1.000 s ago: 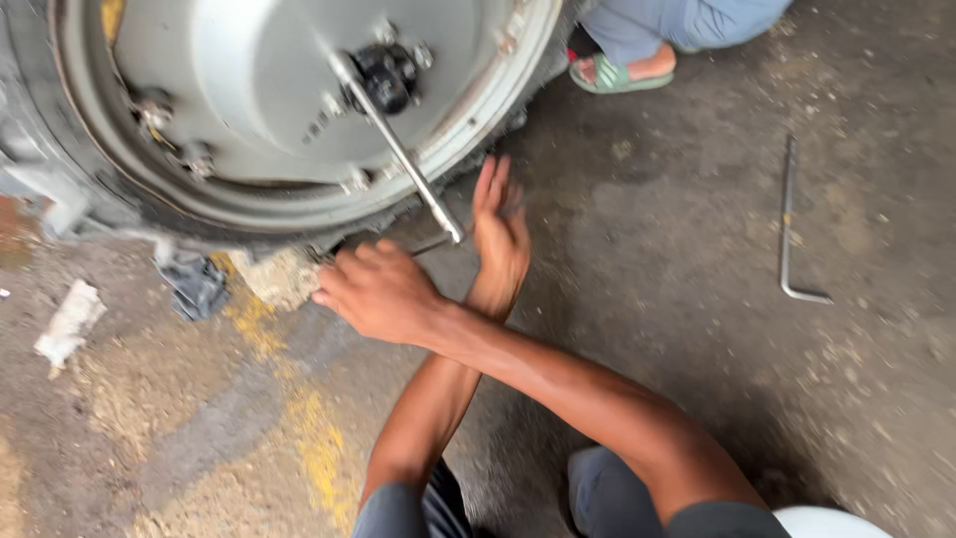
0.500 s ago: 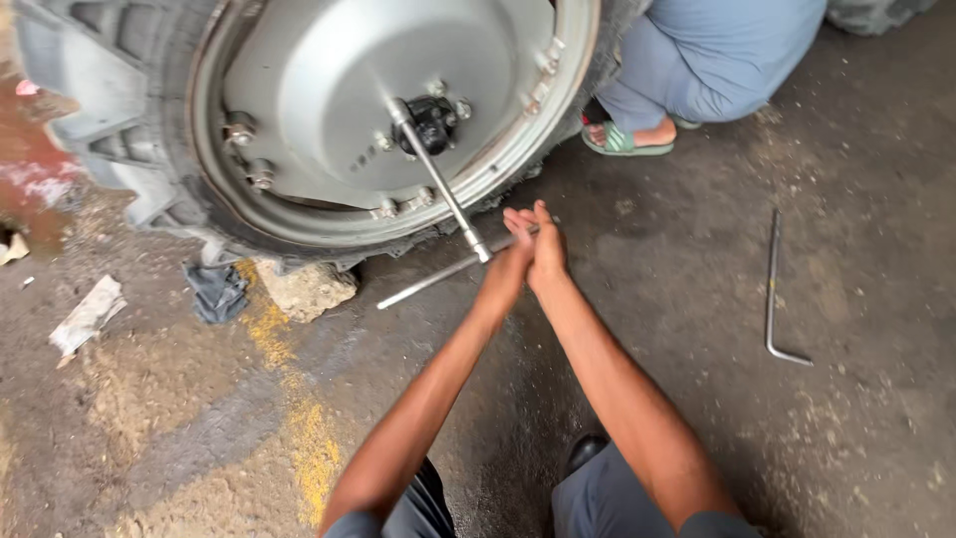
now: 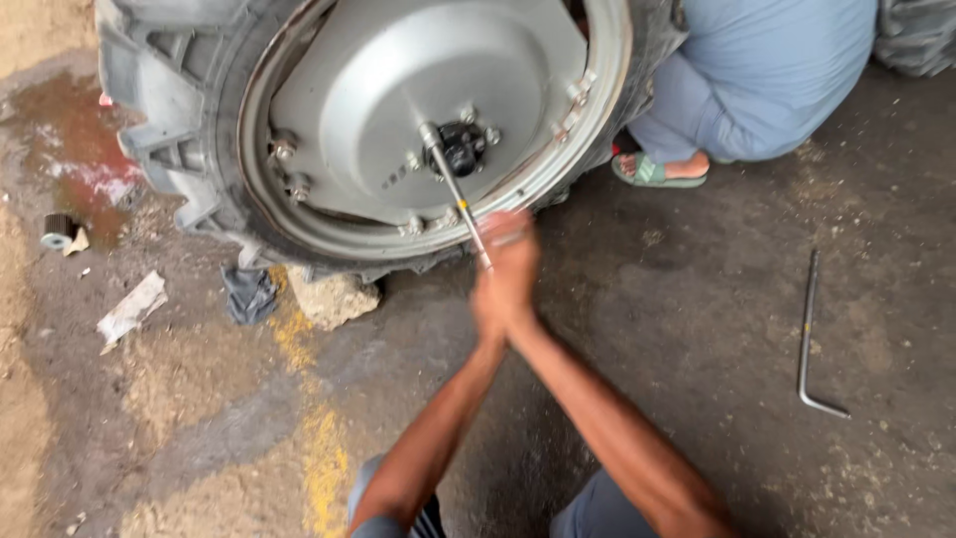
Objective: The person uses a lug wrench to loosen and remove several lug nuts from a tractor wheel hub. The person removes the nuts one by one and places them on the ground.
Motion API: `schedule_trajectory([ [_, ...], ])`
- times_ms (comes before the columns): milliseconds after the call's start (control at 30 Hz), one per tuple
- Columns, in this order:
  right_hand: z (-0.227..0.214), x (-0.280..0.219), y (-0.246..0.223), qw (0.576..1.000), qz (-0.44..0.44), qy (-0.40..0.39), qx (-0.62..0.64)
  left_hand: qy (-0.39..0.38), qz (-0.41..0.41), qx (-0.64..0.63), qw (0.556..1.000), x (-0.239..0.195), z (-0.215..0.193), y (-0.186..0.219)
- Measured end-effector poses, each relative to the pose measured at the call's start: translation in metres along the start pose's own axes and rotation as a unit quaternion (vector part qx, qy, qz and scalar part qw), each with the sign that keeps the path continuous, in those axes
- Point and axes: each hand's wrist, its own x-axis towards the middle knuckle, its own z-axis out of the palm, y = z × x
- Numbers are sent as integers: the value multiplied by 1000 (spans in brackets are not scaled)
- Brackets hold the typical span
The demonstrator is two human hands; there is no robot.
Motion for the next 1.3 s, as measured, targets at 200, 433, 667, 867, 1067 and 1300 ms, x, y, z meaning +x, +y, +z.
schedule_trajectory([
  [200,31,-39,-45,899,-1,-427,-95,-303,-125,-575,750,27,102,22],
  [433,-124,24,36,982,21,166,90,-267,-179,-598,735,37,96,21],
  [667,-67,-49,102,815,298,-397,297,-137,-235,-544,794,45,122,45],
  [867,31,-87,121,883,293,-226,289,-149,-241,-551,785,27,105,71],
  [1067,-49,-42,107,946,-36,-263,-186,-243,-261,-692,628,14,11,80],
  [1300,-127,42,83,816,-136,-320,-462,-453,-143,-427,769,-17,-97,87],
])
